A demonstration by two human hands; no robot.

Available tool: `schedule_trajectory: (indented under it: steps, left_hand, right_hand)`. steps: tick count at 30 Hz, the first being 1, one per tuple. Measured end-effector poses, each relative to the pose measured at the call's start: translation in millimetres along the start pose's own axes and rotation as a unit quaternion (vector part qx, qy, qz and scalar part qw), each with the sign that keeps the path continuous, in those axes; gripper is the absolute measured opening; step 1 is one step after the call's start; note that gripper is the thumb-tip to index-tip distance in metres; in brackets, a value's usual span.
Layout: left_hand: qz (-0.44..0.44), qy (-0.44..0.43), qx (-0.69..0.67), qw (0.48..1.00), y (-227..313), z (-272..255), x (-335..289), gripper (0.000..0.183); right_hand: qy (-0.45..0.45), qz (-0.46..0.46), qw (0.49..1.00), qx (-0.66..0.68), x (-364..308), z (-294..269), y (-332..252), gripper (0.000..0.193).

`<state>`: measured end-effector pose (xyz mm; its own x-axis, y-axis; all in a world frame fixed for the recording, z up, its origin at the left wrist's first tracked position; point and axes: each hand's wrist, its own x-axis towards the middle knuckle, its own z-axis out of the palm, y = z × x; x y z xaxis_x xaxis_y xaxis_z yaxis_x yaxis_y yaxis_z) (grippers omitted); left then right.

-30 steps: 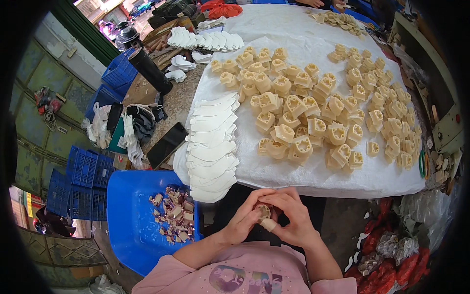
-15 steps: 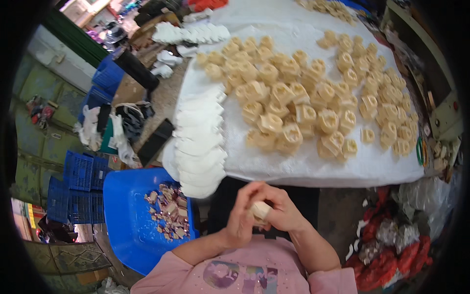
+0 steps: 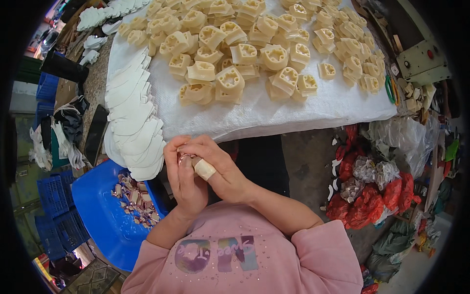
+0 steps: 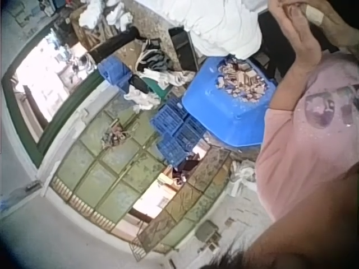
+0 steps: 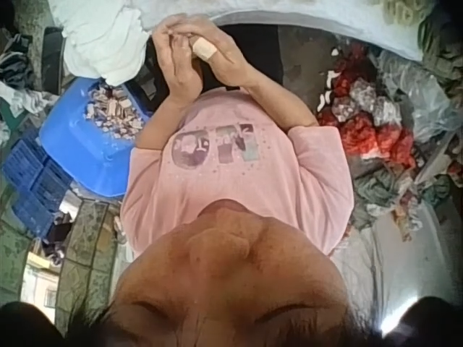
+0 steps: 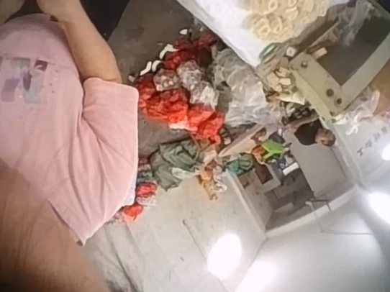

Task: The recorder is inserting white plastic inserts into yellow plastic molds for shoe components.

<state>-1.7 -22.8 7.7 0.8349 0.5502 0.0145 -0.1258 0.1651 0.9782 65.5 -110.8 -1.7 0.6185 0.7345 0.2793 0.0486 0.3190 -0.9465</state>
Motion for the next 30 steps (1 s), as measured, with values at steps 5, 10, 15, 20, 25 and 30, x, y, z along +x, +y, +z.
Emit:
schedule_trajectory:
  steps: [5,10,15,20,25,30]
  left_hand:
    - [-0.018,-0.053,-0.047,0.997,-4.8,-4.5,-2.4,0.049]
    - [-0.12,-0.077,-0.218,0.966,0.4,-11.2,9.6,0.08]
    - [-0.086,-0.137,-0.202,0.966,2.0,-19.3,13.8,0.082]
    - [0.022,-0.128,0.083,0.988,5.0,-25.9,10.7,0.092]
    - [0.108,-0.13,0.129,0.977,1.0,-25.9,10.2,0.086]
    - [-0.013,-0.14,0.087,0.986,10.3,-41.6,11.1,0.057]
  right_hand:
    - [0.024,-0.001,0.999,-0.041,0.9,0.1,2.7,0.032]
    - [-0.011,0.132,0.991,-0.006,6.0,-14.2,-7.8,0.043]
    - [0.054,0.082,0.994,-0.049,14.8,-19.9,-14.9,0.037]
    - [-0.024,0.041,0.92,-0.389,29.3,-20.6,-38.9,0.027]
    - [-0.024,0.115,0.961,-0.252,24.8,-20.2,-28.3,0.028]
    - [-0.004,0.137,0.989,-0.046,18.7,-27.3,-15.7,0.024]
